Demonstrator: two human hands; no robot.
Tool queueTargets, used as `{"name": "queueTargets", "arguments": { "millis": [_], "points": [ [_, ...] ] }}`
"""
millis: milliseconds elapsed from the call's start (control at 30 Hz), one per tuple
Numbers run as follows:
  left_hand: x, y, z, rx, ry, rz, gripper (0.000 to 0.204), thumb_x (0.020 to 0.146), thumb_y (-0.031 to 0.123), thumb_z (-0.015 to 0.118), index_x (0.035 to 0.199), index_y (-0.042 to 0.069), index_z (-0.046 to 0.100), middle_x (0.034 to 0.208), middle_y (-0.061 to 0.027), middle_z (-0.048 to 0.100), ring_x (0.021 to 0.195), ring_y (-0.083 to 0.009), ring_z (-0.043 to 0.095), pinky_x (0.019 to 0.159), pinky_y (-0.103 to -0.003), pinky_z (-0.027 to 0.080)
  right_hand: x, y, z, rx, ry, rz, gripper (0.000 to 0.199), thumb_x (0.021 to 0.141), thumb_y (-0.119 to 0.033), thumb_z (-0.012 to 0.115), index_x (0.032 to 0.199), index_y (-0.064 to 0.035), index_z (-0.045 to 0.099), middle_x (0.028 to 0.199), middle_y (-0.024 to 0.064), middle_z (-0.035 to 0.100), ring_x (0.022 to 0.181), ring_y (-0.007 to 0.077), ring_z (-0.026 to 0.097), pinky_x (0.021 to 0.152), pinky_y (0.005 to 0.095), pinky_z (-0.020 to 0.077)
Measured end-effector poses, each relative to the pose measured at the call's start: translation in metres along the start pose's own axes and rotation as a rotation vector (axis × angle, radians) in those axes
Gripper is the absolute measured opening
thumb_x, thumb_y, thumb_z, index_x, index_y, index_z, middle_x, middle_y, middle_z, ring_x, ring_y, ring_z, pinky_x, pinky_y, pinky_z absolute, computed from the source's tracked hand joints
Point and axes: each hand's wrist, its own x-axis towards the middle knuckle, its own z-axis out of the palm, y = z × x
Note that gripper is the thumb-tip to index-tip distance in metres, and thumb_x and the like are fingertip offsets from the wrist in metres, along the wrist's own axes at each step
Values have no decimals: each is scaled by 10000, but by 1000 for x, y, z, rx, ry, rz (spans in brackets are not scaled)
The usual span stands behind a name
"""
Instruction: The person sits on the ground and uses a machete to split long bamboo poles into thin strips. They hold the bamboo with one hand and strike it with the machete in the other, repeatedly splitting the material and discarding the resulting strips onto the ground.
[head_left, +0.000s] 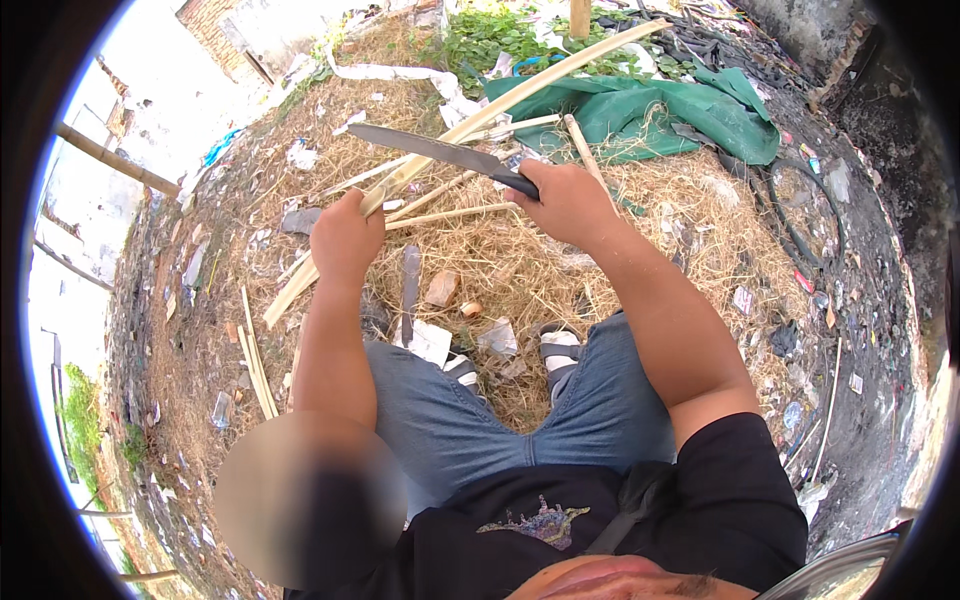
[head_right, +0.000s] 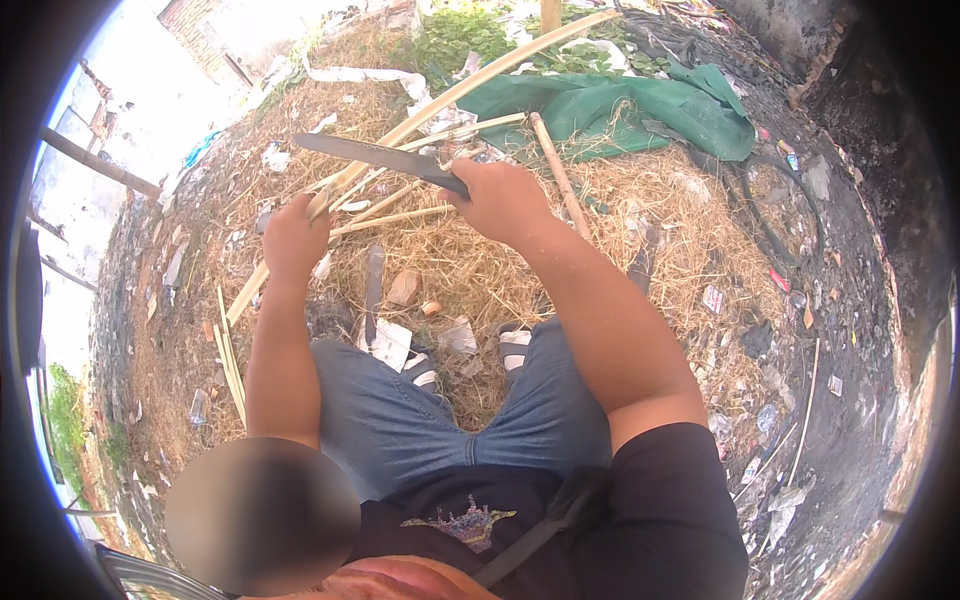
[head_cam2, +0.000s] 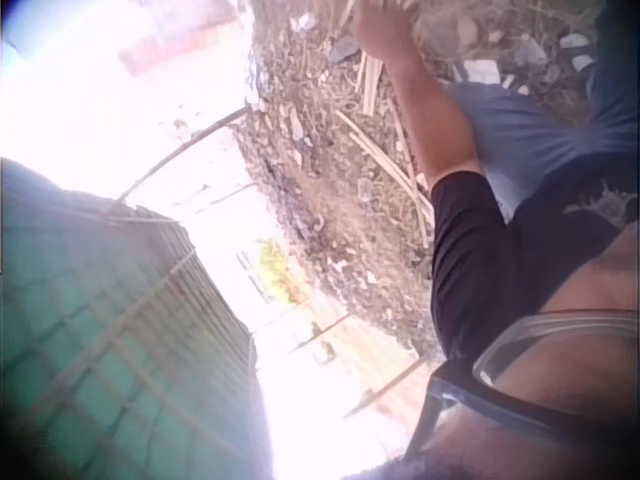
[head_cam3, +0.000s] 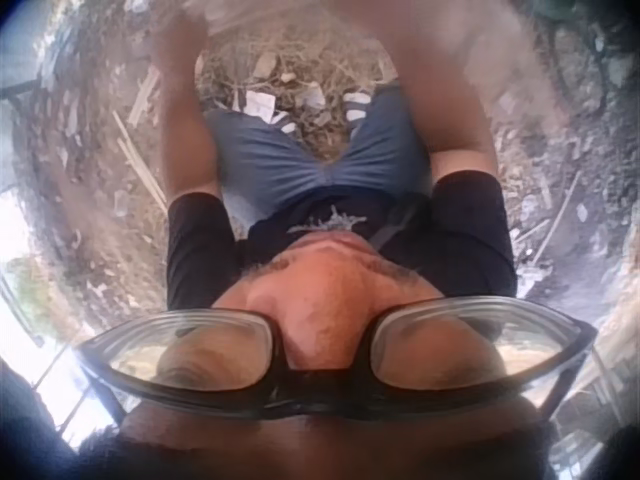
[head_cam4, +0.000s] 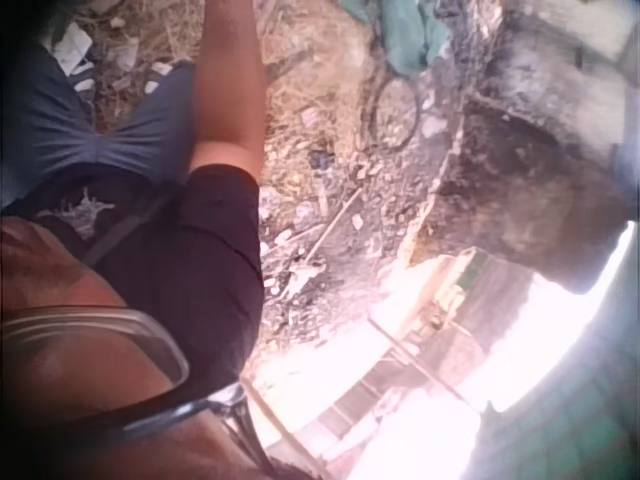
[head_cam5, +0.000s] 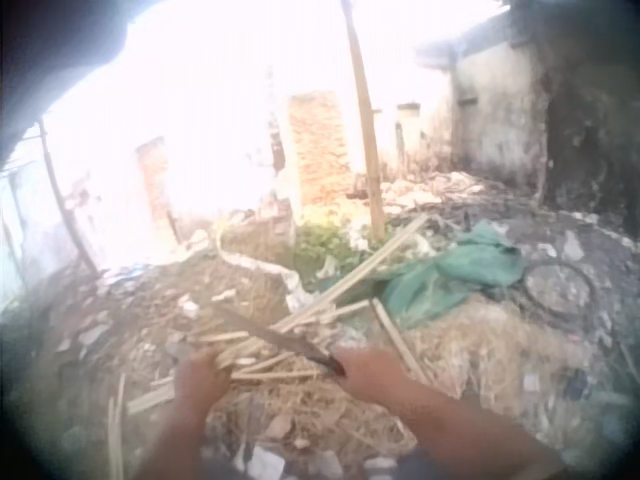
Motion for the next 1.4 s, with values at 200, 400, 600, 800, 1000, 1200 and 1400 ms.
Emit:
{"name": "queueTargets", "arguments": {
  "millis": [200, 400, 600, 800, 1000, 1200, 1400],
  "points": [
    [-6, -9, -7, -13, 46, -3, 228, 880, 291, 688, 841, 73, 632, 754, -175, 678, 752, -429, 675, 672, -522, 525, 14, 44, -13, 91, 225, 209, 334, 983, -414, 675, 960, -84, 628, 801, 170, 695, 823, 414, 692, 722, 524, 525],
    [-6, -9, 0, -78, 79, 27, 212, 880, 284, 687, 849, 82, 629, 743, -161, 676, 733, -417, 673, 654, -520, 521, 2, 12, -6, 9, 204, -39, 411, 974, -457, 694, 874, -70, 597, 715, 182, 645, 715, 431, 651, 642, 518, 497],
    [-6, 8, -9, -10, 117, 33, 186, 876, 275, 696, 911, 106, 625, 754, -129, 688, 711, -382, 688, 647, -507, 532, 7, 38, -7, 8, 216, 28, 421, 972, -458, 699, 901, -50, 625, 709, 177, 644, 680, 397, 640, 629, 489, 483],
    [-7, 0, 3, 33, 83, 100, 176, 871, 270, 696, 907, 112, 626, 762, -112, 690, 706, -366, 691, 653, -497, 540, 4, 40, -5, 66, 129, 103, 434, 988, -462, 682, 909, -38, 640, 692, 164, 621, 667, 362, 623, 631, 454, 468],
    [-9, 11, -2, -26, 72, 43, 151, 862, 240, 671, 870, 96, 630, 761, -145, 677, 725, -386, 683, 670, -503, 533, 18, 55, 4, -14, 247, 51, 349, 989, -422, 677, 925, -81, 650, 769, 168, 670, 764, 394, 666, 680, 485, 504],
    [-6, 4, 2, 41, 28, 67, 172, 875, 248, 671, 849, 85, 624, 750, -139, 672, 699, -385, 677, 658, -498, 534, 17, 87, 3, 151, 223, 219, 321, 999, -415, 664, 964, -96, 676, 789, 152, 684, 761, 378, 667, 689, 475, 507],
    [-8, 10, 2, -27, 67, 42, 202, 900, 278, 661, 841, 88, 626, 722, -139, 664, 699, -391, 674, 664, -508, 530, 10, 31, 17, -52, 107, -117, 353, 988, -422, 685, 968, -70, 681, 725, 152, 646, 686, 357, 624, 650, 458, 487]
  ]
}}
